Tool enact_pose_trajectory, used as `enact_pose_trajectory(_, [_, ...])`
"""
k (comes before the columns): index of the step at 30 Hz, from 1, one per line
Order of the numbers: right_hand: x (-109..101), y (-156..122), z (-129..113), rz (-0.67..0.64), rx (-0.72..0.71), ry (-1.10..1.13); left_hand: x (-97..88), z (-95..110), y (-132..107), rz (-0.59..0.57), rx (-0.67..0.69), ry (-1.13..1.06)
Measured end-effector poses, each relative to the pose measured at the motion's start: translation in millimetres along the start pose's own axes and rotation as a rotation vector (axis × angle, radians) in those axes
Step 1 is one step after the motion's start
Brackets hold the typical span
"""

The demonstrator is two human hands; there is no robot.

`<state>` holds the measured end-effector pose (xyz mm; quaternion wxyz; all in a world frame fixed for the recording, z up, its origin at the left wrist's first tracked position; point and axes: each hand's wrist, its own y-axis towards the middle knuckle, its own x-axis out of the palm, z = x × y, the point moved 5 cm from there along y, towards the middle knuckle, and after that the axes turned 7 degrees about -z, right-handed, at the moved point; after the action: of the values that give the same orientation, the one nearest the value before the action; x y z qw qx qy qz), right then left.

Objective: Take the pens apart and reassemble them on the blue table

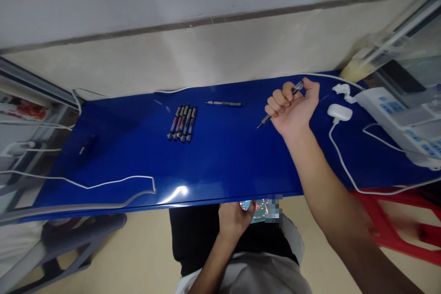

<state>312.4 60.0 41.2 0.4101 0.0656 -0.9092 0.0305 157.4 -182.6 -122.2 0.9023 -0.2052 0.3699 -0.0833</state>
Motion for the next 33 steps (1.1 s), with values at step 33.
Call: enact_pose_trajectory(33, [-3.5,3.4,3.1,0.026,0.037,-0.013,9.5,-64.3,-22.0,-0.233,0.066,-0.755])
